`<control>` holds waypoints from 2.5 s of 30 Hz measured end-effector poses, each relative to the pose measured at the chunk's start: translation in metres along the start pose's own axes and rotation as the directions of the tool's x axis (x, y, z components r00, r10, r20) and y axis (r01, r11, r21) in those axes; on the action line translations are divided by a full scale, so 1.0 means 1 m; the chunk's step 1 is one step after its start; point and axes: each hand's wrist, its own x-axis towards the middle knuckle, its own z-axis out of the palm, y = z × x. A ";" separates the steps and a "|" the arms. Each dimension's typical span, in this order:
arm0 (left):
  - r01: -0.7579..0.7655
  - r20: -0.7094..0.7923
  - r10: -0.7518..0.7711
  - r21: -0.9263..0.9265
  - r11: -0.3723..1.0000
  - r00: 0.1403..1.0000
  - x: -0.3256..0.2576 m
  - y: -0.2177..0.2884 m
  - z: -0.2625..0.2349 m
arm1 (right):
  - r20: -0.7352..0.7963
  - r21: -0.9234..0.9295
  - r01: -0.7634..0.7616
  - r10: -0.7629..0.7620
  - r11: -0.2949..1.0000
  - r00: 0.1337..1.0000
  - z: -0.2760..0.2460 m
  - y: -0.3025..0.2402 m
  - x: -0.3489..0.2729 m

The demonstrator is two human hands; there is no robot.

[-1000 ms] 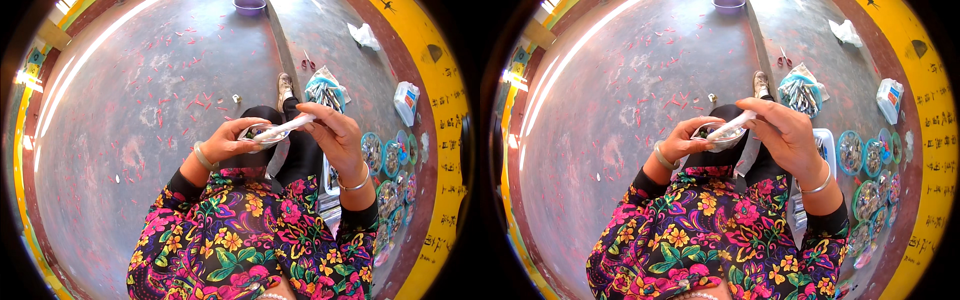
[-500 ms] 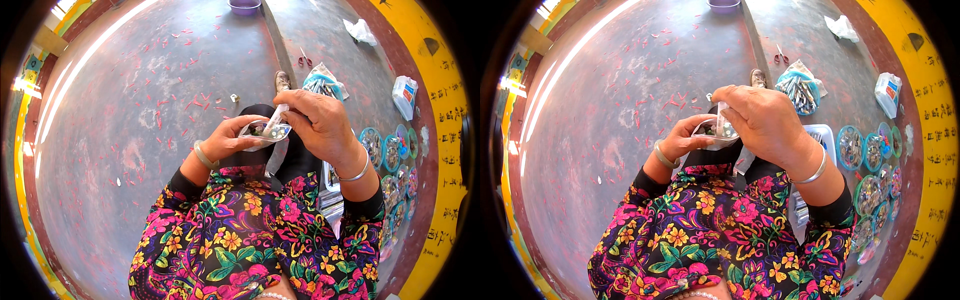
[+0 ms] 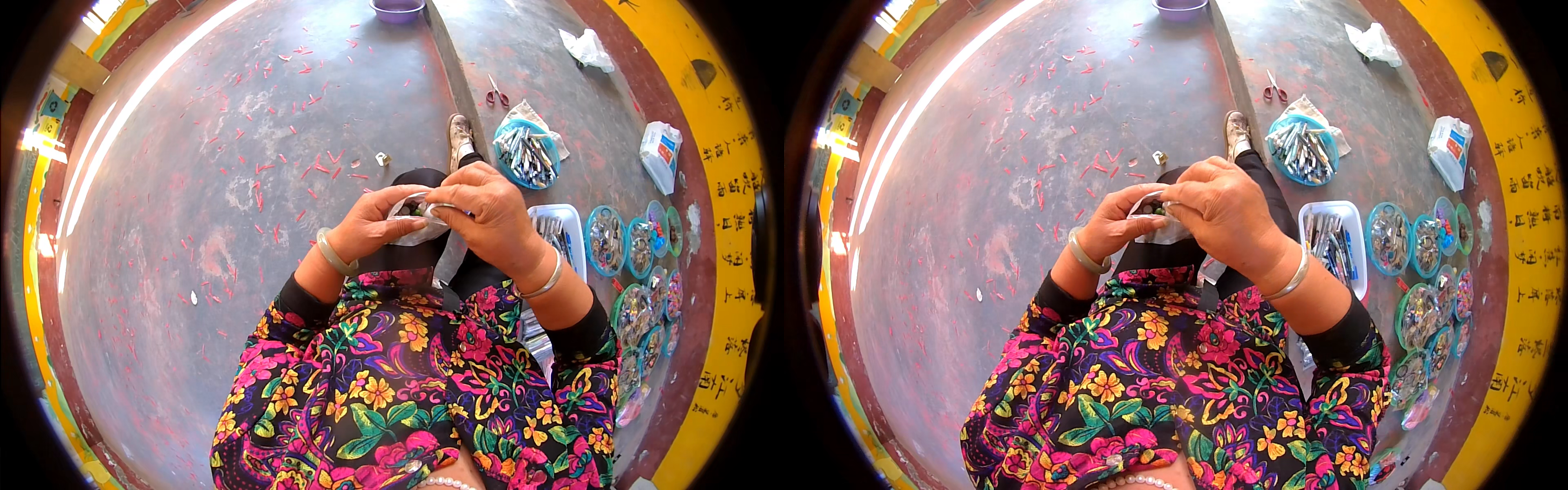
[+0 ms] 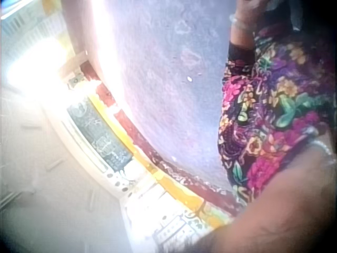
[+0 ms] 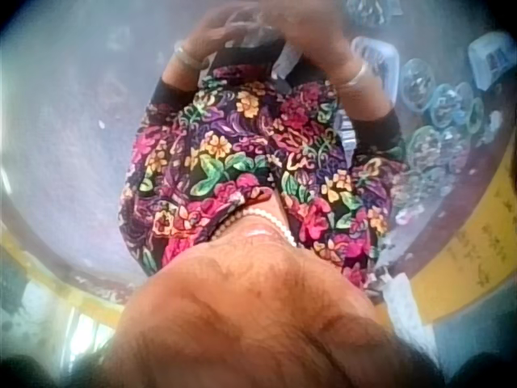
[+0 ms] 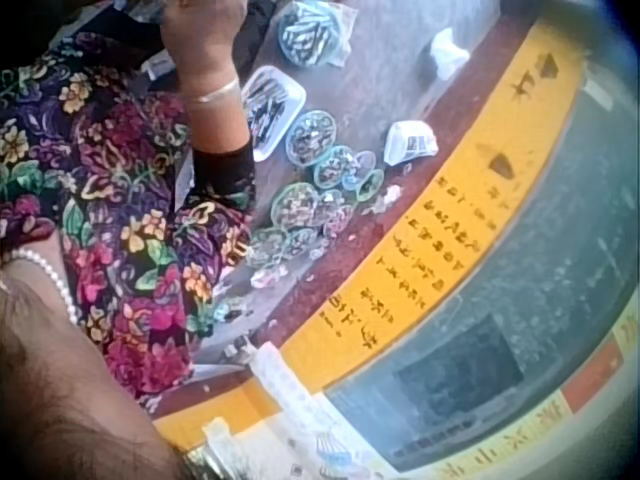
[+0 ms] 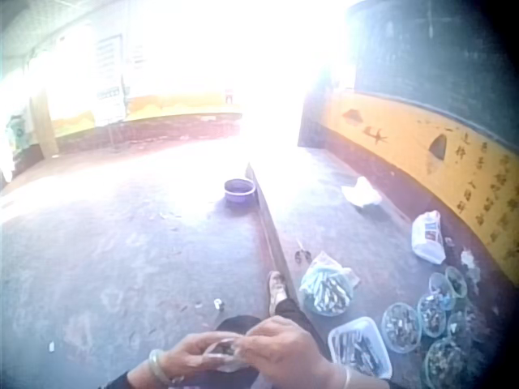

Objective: The person sits on the floor and repeatedly picks up pens from a white plastic container, placing them into a small clear plastic bag held in the left hand. The person occasionally adjusts the bag and continues adding pens until the bag is full.

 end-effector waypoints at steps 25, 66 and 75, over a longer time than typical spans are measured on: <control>-0.066 -0.101 0.078 0.123 0.990 0.992 0.003 -0.005 0.000 | -0.515 0.016 -0.790 0.682 0.614 0.520 -0.087 0.160 -0.247; -0.044 -0.127 0.064 0.156 0.987 0.990 0.001 -0.004 0.008 | -0.332 0.821 -0.511 0.941 0.255 -0.064 -0.045 0.220 -0.374; -0.032 -0.116 0.046 0.119 0.992 0.992 0.001 0.002 0.009 | -0.115 0.946 -0.246 0.930 0.209 0.348 -0.042 0.122 -0.264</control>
